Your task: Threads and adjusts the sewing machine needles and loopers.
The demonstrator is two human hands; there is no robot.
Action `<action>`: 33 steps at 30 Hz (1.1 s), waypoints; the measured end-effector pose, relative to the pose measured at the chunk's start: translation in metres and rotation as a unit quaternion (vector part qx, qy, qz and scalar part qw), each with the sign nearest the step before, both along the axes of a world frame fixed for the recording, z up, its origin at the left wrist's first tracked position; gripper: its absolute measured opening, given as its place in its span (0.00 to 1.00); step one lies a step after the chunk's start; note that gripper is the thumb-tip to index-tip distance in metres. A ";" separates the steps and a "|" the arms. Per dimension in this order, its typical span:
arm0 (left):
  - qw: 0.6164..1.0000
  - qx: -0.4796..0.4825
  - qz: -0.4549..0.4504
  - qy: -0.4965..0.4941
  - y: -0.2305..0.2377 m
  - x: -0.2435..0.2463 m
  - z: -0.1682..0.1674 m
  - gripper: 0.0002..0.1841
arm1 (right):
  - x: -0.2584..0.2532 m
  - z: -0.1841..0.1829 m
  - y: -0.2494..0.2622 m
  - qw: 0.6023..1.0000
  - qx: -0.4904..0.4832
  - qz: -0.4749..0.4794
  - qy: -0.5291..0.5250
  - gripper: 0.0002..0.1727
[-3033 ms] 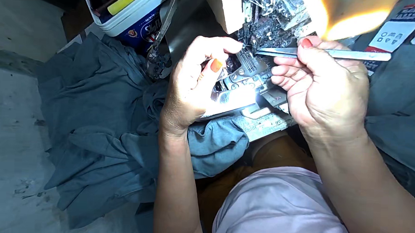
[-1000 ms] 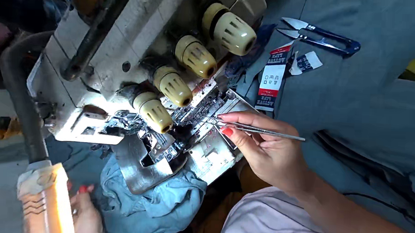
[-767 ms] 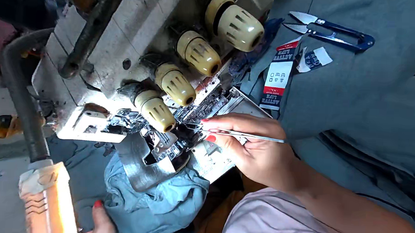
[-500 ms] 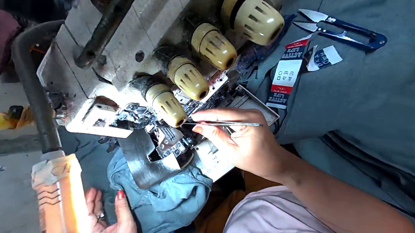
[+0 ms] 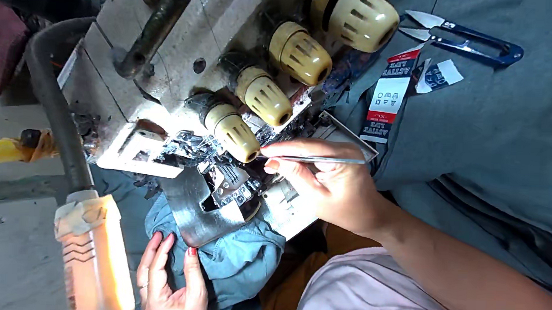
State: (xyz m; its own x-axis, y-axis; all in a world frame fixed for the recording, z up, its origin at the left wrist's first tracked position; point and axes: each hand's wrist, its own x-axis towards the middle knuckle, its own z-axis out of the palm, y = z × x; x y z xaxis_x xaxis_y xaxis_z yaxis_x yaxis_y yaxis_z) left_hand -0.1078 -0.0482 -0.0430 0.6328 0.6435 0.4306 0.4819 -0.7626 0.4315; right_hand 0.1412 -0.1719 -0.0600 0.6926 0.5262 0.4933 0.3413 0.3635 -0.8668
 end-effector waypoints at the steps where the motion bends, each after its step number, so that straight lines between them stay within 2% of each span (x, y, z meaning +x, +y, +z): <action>1: 1.000 0.000 0.000 0.000 -0.001 0.000 0.000 0.20 | 0.000 0.000 -0.002 1.000 0.001 0.004 0.031 0.09; 6: 1.000 -0.001 -0.004 -0.005 -0.006 0.004 0.002 0.19 | -0.001 0.002 -0.008 0.992 0.020 0.009 0.123 0.08; 15: 1.000 0.021 -0.017 -0.004 -0.013 0.011 0.004 0.14 | -0.001 -0.004 -0.002 0.999 -0.025 -0.020 -0.003 0.10; 20: 1.000 0.011 -0.020 -0.010 -0.014 0.012 0.002 0.13 | -0.001 -0.005 -0.002 0.999 -0.040 -0.012 0.002 0.10; 28: 1.000 0.016 -0.026 -0.008 -0.016 0.012 0.001 0.12 | -0.001 -0.003 -0.006 0.997 -0.010 -0.003 0.081 0.08; 33: 0.999 0.019 -0.027 -0.013 -0.019 0.014 0.002 0.12 | 0.001 -0.004 -0.011 0.999 -0.007 -0.006 0.037 0.09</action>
State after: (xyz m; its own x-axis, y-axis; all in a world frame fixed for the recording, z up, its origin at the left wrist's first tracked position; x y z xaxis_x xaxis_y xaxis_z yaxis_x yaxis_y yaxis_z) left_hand -0.0936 -0.0673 -0.0408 0.6554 0.5905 0.4710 0.4281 -0.8041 0.4125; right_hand 0.1426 -0.1830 -0.0641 0.7327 0.5243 0.4339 0.2806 0.3482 -0.8944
